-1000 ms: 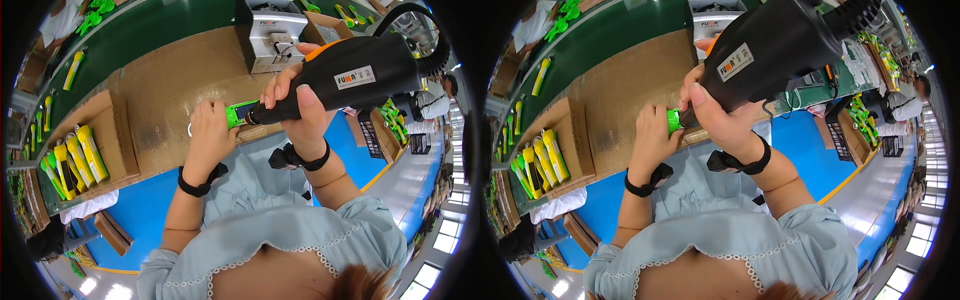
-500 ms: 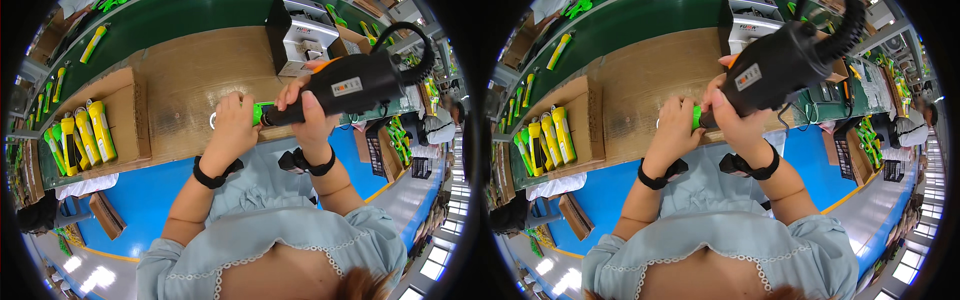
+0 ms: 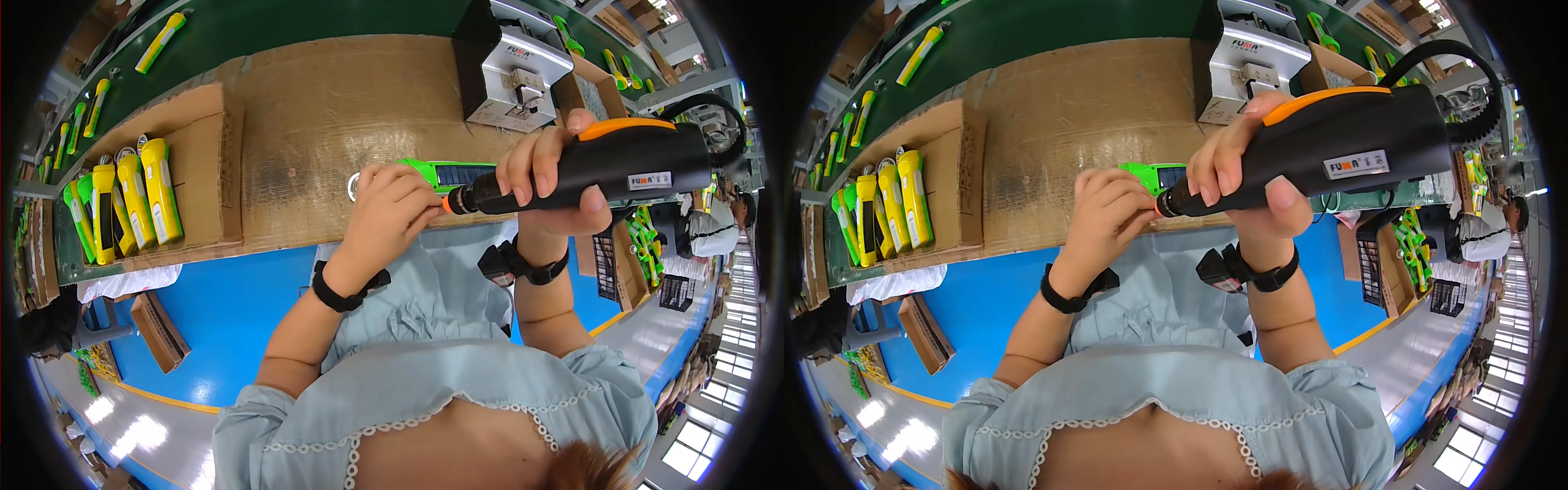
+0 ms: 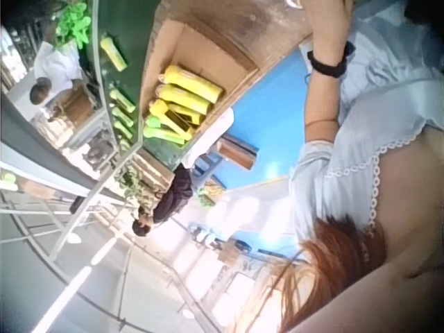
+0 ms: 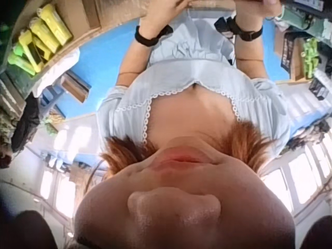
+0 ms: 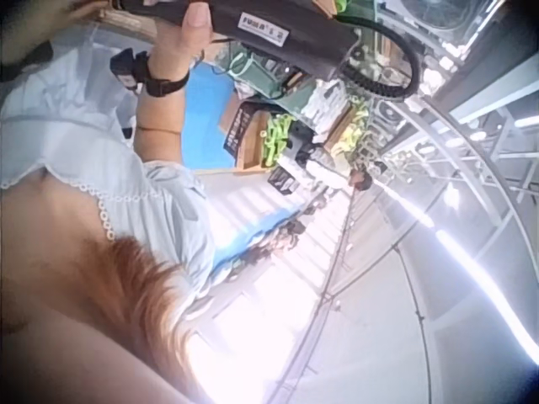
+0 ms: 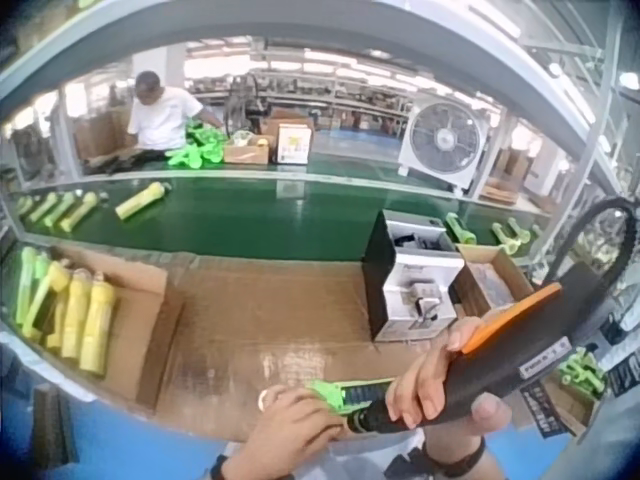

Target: Using an electric screwdriver and a screw feeder to assemble components of solar-powered flashlights on an assembly line.

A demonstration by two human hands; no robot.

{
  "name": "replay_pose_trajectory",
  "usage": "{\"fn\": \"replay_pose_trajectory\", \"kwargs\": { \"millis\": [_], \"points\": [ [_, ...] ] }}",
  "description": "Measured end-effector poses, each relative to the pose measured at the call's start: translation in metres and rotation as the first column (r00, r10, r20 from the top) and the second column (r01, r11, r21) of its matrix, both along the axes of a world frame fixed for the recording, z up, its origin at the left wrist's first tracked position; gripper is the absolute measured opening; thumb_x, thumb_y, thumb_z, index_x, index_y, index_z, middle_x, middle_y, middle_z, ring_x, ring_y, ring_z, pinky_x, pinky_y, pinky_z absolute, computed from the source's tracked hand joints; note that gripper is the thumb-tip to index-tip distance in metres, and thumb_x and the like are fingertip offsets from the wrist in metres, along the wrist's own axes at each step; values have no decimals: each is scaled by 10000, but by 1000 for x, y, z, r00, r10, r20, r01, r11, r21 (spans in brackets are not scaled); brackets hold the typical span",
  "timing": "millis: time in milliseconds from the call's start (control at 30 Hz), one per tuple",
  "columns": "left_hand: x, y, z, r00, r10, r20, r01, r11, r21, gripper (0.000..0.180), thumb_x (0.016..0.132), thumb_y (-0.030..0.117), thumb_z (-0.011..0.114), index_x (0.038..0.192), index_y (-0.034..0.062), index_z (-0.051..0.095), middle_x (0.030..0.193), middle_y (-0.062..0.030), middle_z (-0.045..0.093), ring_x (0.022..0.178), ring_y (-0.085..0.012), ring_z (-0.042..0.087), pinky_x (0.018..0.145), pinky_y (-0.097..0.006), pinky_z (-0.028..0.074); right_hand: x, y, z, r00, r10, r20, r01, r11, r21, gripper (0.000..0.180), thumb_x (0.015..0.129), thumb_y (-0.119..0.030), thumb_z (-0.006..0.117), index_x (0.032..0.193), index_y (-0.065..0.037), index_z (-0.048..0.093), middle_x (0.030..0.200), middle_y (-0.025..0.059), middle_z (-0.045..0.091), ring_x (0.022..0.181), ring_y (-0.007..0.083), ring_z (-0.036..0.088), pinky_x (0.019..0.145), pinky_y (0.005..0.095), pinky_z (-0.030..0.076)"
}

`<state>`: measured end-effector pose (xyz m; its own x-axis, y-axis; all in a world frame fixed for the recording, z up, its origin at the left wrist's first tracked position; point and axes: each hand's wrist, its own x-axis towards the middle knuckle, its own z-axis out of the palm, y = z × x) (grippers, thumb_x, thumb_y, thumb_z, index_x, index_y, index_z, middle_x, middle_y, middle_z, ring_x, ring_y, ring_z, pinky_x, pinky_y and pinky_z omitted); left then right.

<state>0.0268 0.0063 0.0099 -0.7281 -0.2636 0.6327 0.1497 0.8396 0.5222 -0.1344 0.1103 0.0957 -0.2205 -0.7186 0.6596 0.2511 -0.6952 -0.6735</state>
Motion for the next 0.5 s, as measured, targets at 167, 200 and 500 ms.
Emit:
{"fn": "replay_pose_trajectory", "kwargs": {
  "millis": [167,200,500],
  "points": [
    [-4,3,-4,992,112,-64,-112,994,-5,166,658,152,766,776,108,657,813,3,620,884,-211,564,805,-369,387,-3,11,14,994,-101,-36,101,995,-21,595,789,-345,598,1243,-50,352,710,37,514,570,185,529,560,339,461],
    [-4,1,-5,990,122,-68,-124,992,-27,167,653,144,769,775,109,660,814,2,619,878,-210,564,792,-361,392,-5,15,17,988,-143,-53,142,990,-16,599,789,-347,596,1244,-45,350,706,38,510,567,185,528,554,338,462],
    [-15,13,-6,962,268,-58,-272,957,-98,137,667,146,755,752,116,652,816,0,592,870,-223,555,721,-366,395,1,29,19,937,-348,-32,349,935,55,595,767,-357,606,1194,-7,388,680,46,489,534,186,523,520,335,465]
  ]
}}
